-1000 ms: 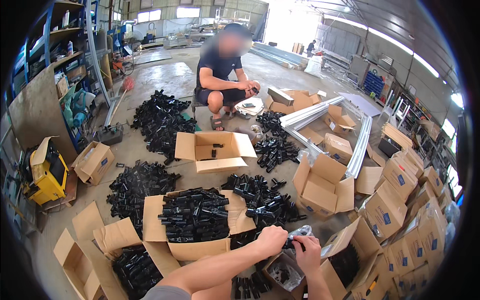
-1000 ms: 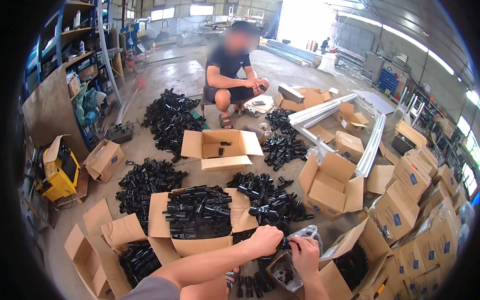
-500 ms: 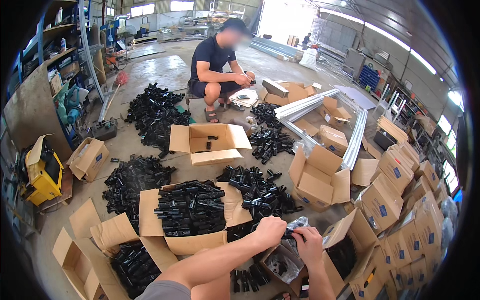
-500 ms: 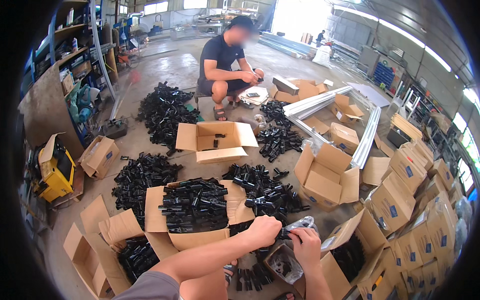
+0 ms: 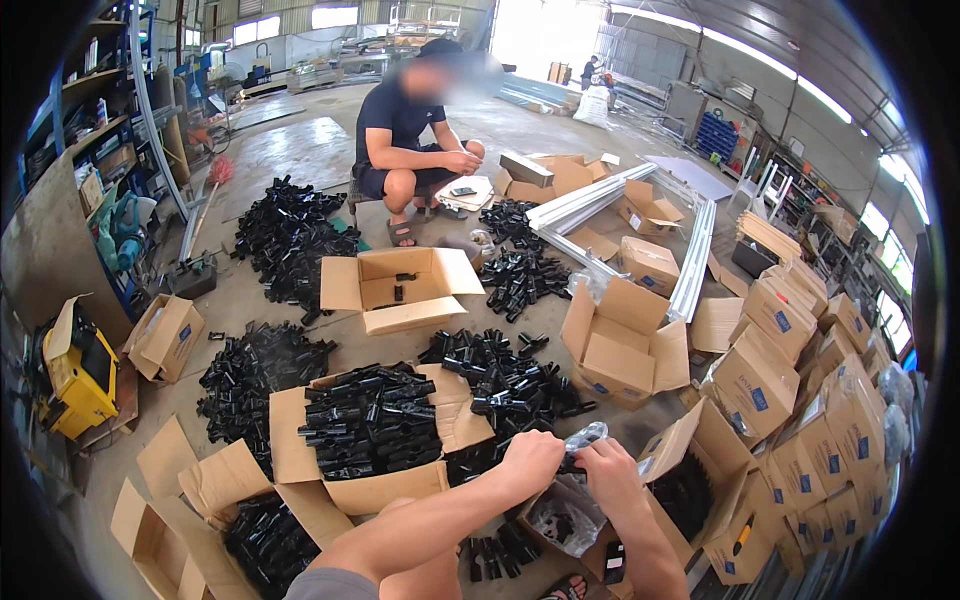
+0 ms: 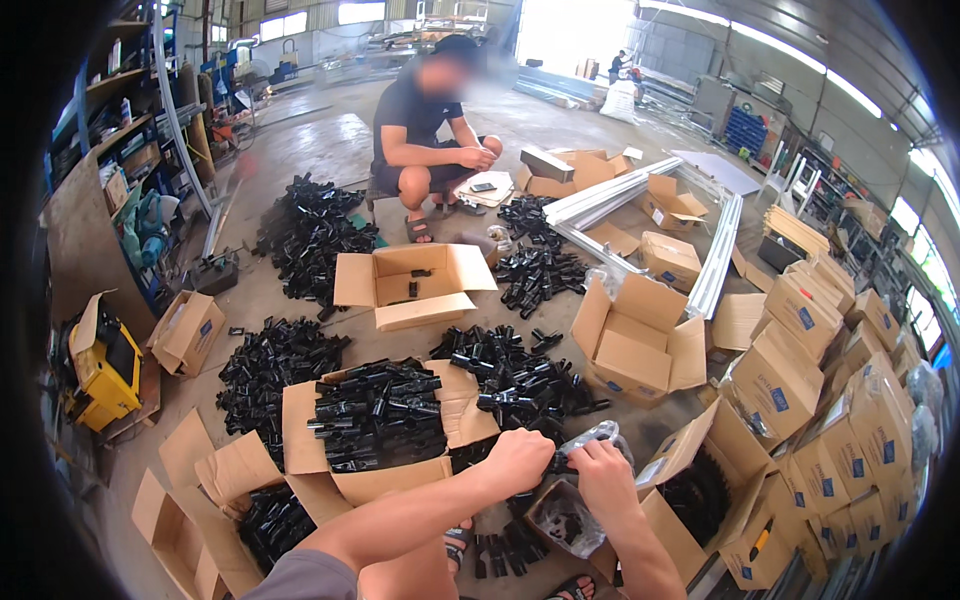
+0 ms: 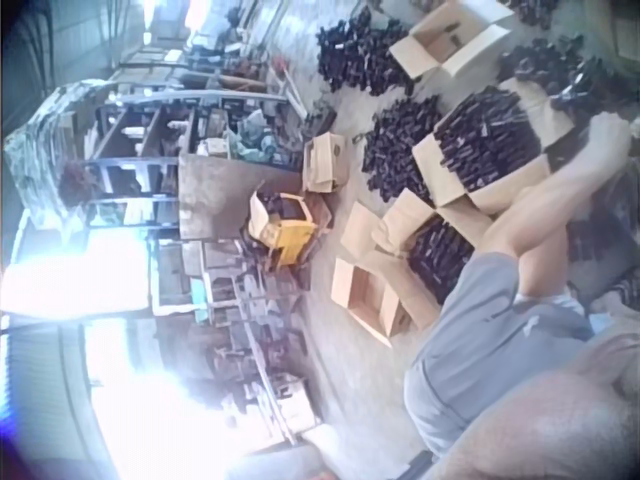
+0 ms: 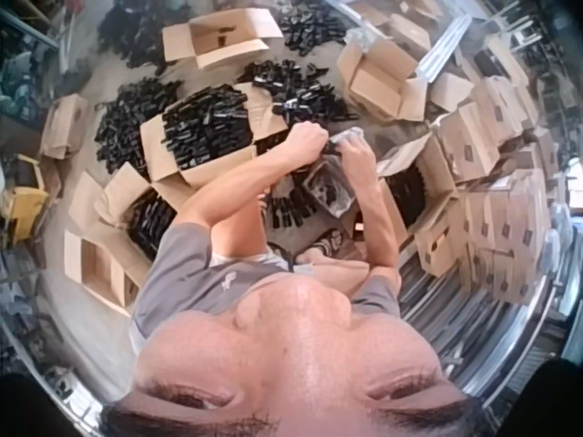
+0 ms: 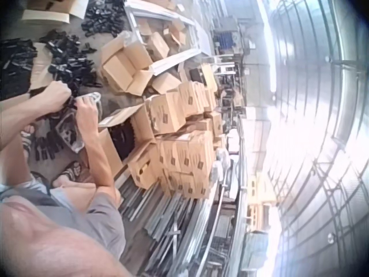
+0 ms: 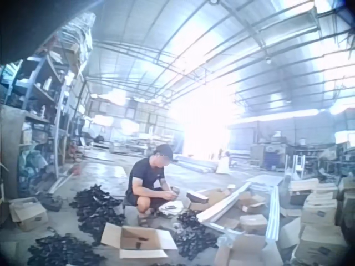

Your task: The person assembles small black plastic components by hand while sitting on the floor among several boxes. They pick up a cylindrical black piece, slide a smaller attachment onto it, and place the completed assembly into a small bag.

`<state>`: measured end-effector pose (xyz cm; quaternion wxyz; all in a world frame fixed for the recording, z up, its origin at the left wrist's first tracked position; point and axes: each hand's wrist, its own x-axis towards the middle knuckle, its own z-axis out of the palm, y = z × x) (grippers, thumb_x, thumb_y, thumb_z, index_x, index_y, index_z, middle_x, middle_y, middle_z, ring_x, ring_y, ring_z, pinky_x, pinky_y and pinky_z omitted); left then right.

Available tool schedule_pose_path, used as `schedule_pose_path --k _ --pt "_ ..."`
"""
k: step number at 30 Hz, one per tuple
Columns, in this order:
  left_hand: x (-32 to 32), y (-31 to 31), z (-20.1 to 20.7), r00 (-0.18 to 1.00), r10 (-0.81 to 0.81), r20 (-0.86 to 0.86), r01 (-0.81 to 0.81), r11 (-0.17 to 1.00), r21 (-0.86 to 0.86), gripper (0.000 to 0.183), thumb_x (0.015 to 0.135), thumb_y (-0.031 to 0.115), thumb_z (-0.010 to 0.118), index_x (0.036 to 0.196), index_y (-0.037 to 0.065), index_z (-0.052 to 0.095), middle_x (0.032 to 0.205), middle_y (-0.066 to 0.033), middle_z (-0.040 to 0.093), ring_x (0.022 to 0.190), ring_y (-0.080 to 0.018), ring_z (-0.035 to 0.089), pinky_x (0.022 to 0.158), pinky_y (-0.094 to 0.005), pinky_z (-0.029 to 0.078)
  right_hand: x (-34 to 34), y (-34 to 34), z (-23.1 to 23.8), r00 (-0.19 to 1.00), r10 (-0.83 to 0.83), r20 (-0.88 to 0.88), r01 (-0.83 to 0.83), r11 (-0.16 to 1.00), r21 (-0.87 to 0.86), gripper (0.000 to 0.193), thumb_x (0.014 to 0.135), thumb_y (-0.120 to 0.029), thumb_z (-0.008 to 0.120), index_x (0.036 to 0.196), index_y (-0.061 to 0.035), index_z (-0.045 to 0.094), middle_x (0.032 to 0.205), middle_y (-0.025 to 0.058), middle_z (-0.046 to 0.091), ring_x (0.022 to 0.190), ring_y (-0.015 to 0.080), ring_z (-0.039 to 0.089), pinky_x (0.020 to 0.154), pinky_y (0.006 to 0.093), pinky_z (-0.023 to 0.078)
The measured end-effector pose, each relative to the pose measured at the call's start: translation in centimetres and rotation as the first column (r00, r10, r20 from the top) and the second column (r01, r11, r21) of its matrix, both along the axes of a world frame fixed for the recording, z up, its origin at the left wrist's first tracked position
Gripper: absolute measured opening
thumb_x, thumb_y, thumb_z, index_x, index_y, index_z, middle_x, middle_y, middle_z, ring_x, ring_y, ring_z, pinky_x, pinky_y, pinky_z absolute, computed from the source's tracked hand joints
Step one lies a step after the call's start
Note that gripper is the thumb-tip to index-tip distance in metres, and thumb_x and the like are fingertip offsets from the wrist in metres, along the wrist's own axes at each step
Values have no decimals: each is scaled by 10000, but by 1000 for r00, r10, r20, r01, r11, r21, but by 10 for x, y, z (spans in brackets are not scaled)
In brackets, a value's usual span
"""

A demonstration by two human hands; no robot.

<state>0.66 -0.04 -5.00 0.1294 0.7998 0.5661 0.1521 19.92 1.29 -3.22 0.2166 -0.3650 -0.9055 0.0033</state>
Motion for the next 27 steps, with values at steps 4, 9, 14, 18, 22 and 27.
schedule_pose_path --k 4,9,14,18,22,27 --pt "1 0 -3 1000 -13 -5 13 1000 17 114 703 81 776 802 29 755 850 -193 750 822 -366 762 702 -437 619 -1 2 3 999 -2 44 3 1000 -21 129 850 -165 768 889 -61 705 865 101 655 885 311 658 781 427 544" --pt "-1 -1 1 1000 -12 -25 13 999 41 109 703 76 768 801 32 755 843 -191 750 828 -365 762 706 -437 619 3 2 6 999 -36 -11 36 998 -47 220 850 -256 796 869 -59 699 868 105 657 875 320 657 782 432 547" --pt "-2 -3 8 1000 2 -8 -2 1000 10 110 712 70 752 809 19 754 835 -200 749 835 -370 761 715 -449 617 5 6 -5 997 -40 -65 36 998 -60 271 850 -296 806 886 -50 700 887 111 666 893 337 659 793 444 543" --pt "-1 -4 6 1000 8 -9 -8 1000 -31 116 721 87 758 815 20 752 862 -204 749 854 -380 754 750 -463 612 1 -4 3 972 -125 -200 87 978 -189 268 842 -168 818 1042 -26 710 1013 150 688 982 343 671 843 413 554" --pt "-9 -4 20 998 -20 67 27 994 -101 381 785 156 796 1142 81 685 912 -193 747 897 -397 736 793 -491 586 17 5 -14 877 -134 -461 -93 895 -437 371 846 -32 811 1193 -23 678 1157 129 674 1028 258 703 826 360 595" --pt "-10 -7 51 959 -32 283 90 977 -194 732 864 209 800 1505 275 453 967 -194 746 937 -418 722 800 -499 570 26 11 -21 550 -361 -753 -363 709 -605 724 843 162 728 1482 -45 458 1257 137 621 961 200 710 733 290 619"
